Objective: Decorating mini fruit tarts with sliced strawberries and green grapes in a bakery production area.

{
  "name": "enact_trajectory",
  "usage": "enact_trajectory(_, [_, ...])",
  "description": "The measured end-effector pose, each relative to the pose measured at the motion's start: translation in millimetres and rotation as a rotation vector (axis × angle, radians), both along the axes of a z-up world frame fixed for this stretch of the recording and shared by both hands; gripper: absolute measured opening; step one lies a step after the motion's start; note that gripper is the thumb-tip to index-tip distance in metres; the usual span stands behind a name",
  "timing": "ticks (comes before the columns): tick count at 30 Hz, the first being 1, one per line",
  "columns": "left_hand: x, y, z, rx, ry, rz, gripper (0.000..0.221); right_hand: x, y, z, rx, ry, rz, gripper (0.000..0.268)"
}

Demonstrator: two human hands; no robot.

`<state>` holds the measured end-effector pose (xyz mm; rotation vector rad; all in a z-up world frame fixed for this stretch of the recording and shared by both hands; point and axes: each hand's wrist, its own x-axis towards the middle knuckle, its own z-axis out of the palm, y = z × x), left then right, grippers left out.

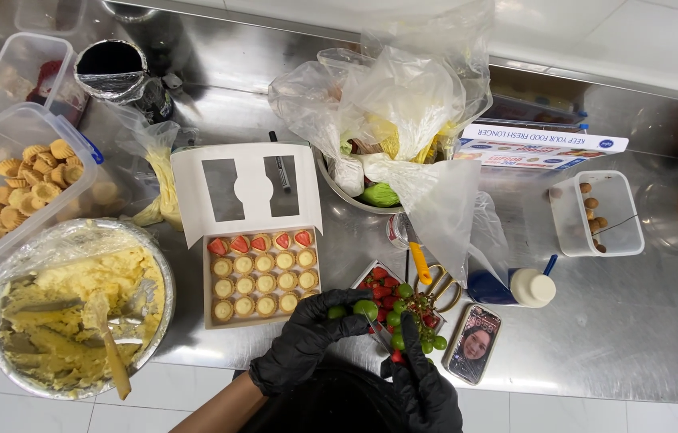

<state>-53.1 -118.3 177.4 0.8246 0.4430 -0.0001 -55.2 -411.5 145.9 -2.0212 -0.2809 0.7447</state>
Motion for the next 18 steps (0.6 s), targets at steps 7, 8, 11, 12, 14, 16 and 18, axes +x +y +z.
enact_trajectory(7, [-11.7, -21.5, -36.6, 0.029, 0.038, -0.004, 0.040, 66.3, 73.3, 24.5, -0.121, -0.110, 0.101, 0.077])
enact_trajectory(8, [-12.3, -20.6, -39.4, 0.045, 0.047, 0.055, 0.040, 65.0, 75.7, 30.4, 0.031, -0.117, 0.112, 0.073])
enact_trajectory(11, [-10.4, -4.8, -4.6, 0.079, -0.008, 0.083, 0.041, 68.1, 57.1, -3.9, -0.060, -0.074, 0.085, 0.072])
enact_trajectory(12, [-11.3, -5.7, -3.0, 0.080, -0.010, 0.084, 0.041, 68.3, 58.6, -1.3, -0.059, -0.076, 0.086, 0.072])
enact_trajectory(14, [-14.1, -8.8, -0.2, 0.121, 0.009, 0.056, 0.041, 67.6, 60.3, 3.5, 0.000, -0.061, 0.086, 0.080])
enact_trajectory(16, [-22.2, -21.8, -30.8, 0.172, -0.058, 0.034, 0.035, 70.8, 75.2, 34.1, -0.076, -0.049, 0.098, 0.080])
enact_trajectory(18, [-25.3, -27.5, -35.4, 0.220, -0.124, 0.012, 0.029, 70.1, 78.7, 48.4, -0.155, -0.036, 0.110, 0.080])
